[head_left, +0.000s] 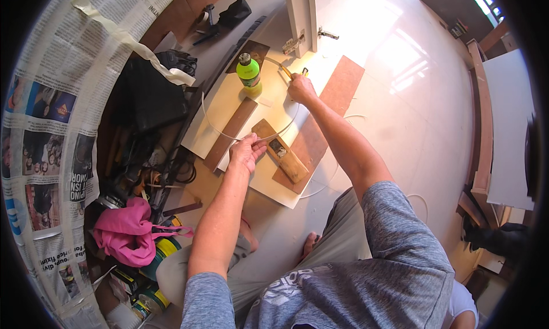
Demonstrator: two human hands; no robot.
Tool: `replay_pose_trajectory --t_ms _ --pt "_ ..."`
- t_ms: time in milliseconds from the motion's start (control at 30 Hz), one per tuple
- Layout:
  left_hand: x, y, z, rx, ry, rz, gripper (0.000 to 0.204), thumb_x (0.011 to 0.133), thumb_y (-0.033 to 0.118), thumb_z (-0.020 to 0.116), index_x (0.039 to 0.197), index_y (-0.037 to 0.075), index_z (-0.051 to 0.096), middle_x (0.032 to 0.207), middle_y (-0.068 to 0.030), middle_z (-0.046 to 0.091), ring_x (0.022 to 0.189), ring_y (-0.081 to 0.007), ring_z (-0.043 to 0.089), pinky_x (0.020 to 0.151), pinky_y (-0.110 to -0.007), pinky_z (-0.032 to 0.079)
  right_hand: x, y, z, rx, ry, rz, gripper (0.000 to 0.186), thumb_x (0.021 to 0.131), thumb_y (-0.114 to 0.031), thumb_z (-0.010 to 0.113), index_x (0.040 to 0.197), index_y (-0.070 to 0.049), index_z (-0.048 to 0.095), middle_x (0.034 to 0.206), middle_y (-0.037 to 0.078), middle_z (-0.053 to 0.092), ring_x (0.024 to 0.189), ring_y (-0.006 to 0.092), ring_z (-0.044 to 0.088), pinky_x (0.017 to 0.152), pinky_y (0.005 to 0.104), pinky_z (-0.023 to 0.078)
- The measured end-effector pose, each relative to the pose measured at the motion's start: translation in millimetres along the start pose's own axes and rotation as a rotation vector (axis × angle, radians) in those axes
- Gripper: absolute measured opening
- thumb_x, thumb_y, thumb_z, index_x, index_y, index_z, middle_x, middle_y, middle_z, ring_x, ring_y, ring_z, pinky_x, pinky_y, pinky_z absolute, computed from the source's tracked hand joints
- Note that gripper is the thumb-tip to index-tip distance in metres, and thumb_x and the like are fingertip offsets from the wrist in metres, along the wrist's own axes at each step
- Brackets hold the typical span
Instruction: The person uses a hand plane to smooth the edge of a wooden board. They then measure and cut a strip of white edge banding, apply glue to a sanding block, and use the block to press the banding onto the edge of a cabinet door.
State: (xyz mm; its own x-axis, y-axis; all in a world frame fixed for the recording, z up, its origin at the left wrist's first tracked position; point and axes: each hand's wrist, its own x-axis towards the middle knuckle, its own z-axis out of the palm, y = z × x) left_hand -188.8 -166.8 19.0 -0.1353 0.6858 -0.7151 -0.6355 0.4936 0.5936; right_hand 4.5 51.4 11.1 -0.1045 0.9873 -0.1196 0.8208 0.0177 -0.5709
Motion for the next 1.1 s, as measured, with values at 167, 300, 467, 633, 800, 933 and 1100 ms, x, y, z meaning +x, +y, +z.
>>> replay_pose_trajectory --t_ms 167,300,467,633,800,933,1100 --pt "-28.9 39.4 7.8 0.496 0.092 -0.24 0.061 0.093 0.045 0.076 0.118 -0.008 0.06 0.105 -0.0203 0.07 0.09 -0.0296 0.074 0.078 -0.041 0.064 -2.6 -12.3 -11.4 0.072 -0.106 0.018 0.033 0.097 -0.021 0.058 0.12 0.0 0.069 0.104 0.027 0.072 0.101 0.0409 0.071 0.09 0.0476 0.055" --pt "-36.7 81.3 -15.0 1.315 -0.081 -0.277 0.071 0.09 0.059 0.073 0.112 -0.008 0.069 0.095 -0.0172 0.074 0.094 -0.0256 0.075 0.07 -0.038 0.063 -1.8 -10.7 -14.7 0.071 -0.106 0.031 0.036 0.097 -0.021 0.057 0.125 -0.001 0.069 0.105 0.027 0.073 0.097 0.0382 0.072 0.088 0.0469 0.056" --pt "-62.0 140.4 -49.3 2.005 0.229 0.193 0.051 0.083 0.048 0.081 0.108 0.004 0.077 0.112 -0.0215 0.075 0.109 -0.038 0.071 0.093 -0.048 0.056 -34.8 -24.3 -28.5 0.031 0.026 0.006 0.054 0.093 -0.022 0.065 0.142 -0.001 0.055 0.146 0.026 0.051 0.135 0.0443 0.048 0.115 0.0496 0.04" --pt "-44.4 142.2 -121.6 1.716 0.266 0.332 0.053 0.08 0.042 0.083 0.112 0.001 0.075 0.122 -0.0238 0.071 0.117 -0.0381 0.067 0.1 -0.046 0.052 -70.2 -11.5 -35.2 0.169 0.294 -0.009 0.041 0.094 -0.02 0.066 0.13 -0.001 0.065 0.132 0.023 0.061 0.123 0.0387 0.057 0.107 0.0461 0.046" --pt "-23.6 135.3 -115.3 1.581 0.406 0.543 0.049 0.082 0.041 0.081 0.111 0.001 0.075 0.124 -0.0246 0.07 0.117 -0.037 0.066 0.1 -0.045 0.051 -108.0 0.9 -41.3 0.3 0.356 0.07 0.019 0.093 -0.022 0.072 0.099 -0.005 0.076 0.101 0.014 0.072 0.1 0.0313 0.068 0.091 0.0417 0.051" --pt "-4.6 155.2 -63.2 1.55 0.333 0.494 0.044 0.086 0.041 0.078 0.107 0.002 0.076 0.109 -0.0209 0.075 0.102 -0.0388 0.07 0.09 -0.048 0.053 -119.5 2.8 -28.1 0.321 0.422 0.01 0.016 0.092 -0.023 0.075 0.091 -0.006 0.077 0.091 0.012 0.073 0.089 0.0302 0.069 0.083 0.0407 0.053" --pt "74.6 180.2 -41.1 1.389 0.252 0.678 0.036 0.088 0.036 0.077 0.103 0.003 0.077 0.094 -0.0151 0.078 0.086 -0.0344 0.073 0.08 -0.046 0.055 -126.0 11.1 -18.4 0.34 0.491 0.122 0.018 0.094 -0.023 0.071 0.093 -0.006 0.075 0.094 0.014 0.071 0.087 0.0331 0.068 0.082 0.043 0.052"
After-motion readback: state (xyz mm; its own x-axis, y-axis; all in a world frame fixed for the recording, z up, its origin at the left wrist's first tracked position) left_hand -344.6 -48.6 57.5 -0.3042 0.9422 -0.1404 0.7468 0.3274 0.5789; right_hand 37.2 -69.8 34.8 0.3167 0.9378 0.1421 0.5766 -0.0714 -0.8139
